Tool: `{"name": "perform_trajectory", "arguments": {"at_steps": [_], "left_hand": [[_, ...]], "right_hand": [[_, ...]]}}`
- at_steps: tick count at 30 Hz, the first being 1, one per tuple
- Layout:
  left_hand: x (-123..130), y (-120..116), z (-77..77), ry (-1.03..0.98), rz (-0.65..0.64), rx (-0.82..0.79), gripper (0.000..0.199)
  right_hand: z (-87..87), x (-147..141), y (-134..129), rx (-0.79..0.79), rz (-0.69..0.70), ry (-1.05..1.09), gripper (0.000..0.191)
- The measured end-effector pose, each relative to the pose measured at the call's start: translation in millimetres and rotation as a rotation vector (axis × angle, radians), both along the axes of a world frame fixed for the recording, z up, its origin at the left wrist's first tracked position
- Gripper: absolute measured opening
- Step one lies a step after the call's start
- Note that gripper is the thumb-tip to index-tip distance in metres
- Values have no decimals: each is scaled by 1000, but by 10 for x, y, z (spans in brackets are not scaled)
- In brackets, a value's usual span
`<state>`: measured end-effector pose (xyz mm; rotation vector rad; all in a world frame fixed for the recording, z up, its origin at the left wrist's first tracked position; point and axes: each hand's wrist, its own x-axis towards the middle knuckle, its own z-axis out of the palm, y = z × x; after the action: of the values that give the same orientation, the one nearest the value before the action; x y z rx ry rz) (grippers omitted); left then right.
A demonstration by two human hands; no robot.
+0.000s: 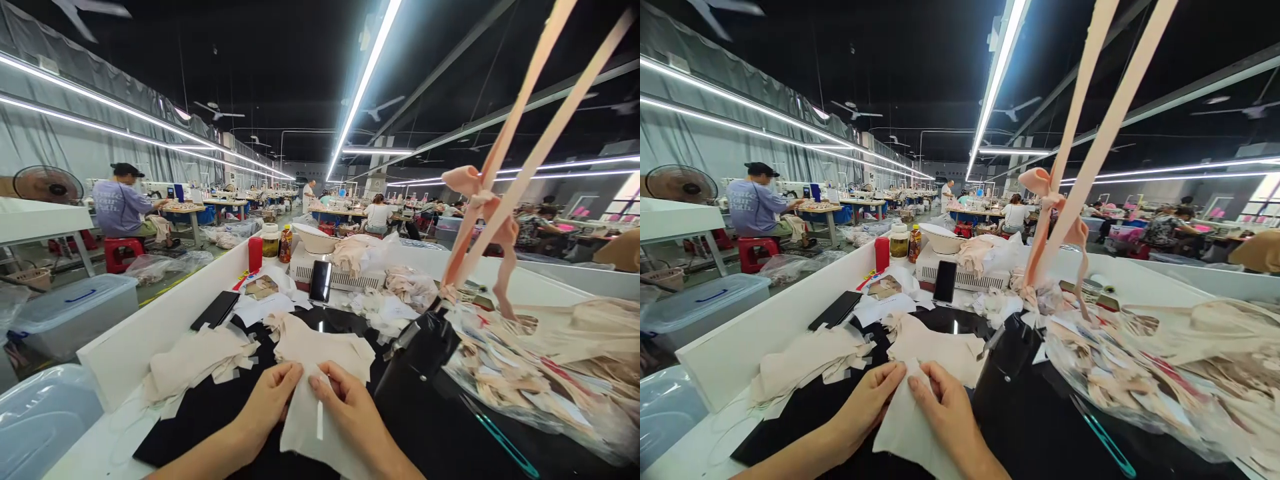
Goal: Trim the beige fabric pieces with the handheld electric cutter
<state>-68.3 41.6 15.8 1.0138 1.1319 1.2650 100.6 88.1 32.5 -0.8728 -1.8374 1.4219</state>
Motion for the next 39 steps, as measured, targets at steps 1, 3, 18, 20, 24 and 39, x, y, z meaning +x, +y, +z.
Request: {"name": "perform_trajectory", "arguments": {"at_steps": [1, 3, 18, 20, 24, 39], "left_hand": [[-35, 57, 5, 75, 40, 42, 68], [-101, 173, 37, 184, 99, 112, 67], [-649, 1256, -69, 651, 207, 112, 32], [-664, 1299, -154, 688, 207, 80, 34], [-691, 1330, -272, 714, 195, 18, 35], [-933, 1024, -57, 716, 81, 5, 26]], "right_hand": [[-20, -12, 36, -8, -1, -7, 59], [-69, -23, 122, -11, -30, -32, 59], [-163, 444, 1110, 347, -463, -280, 33], [-248, 483, 1208, 376, -482, -304, 31], [-395, 545, 1301, 449, -488, -360, 28], [-333, 292, 783, 684, -233, -561, 40]]}}
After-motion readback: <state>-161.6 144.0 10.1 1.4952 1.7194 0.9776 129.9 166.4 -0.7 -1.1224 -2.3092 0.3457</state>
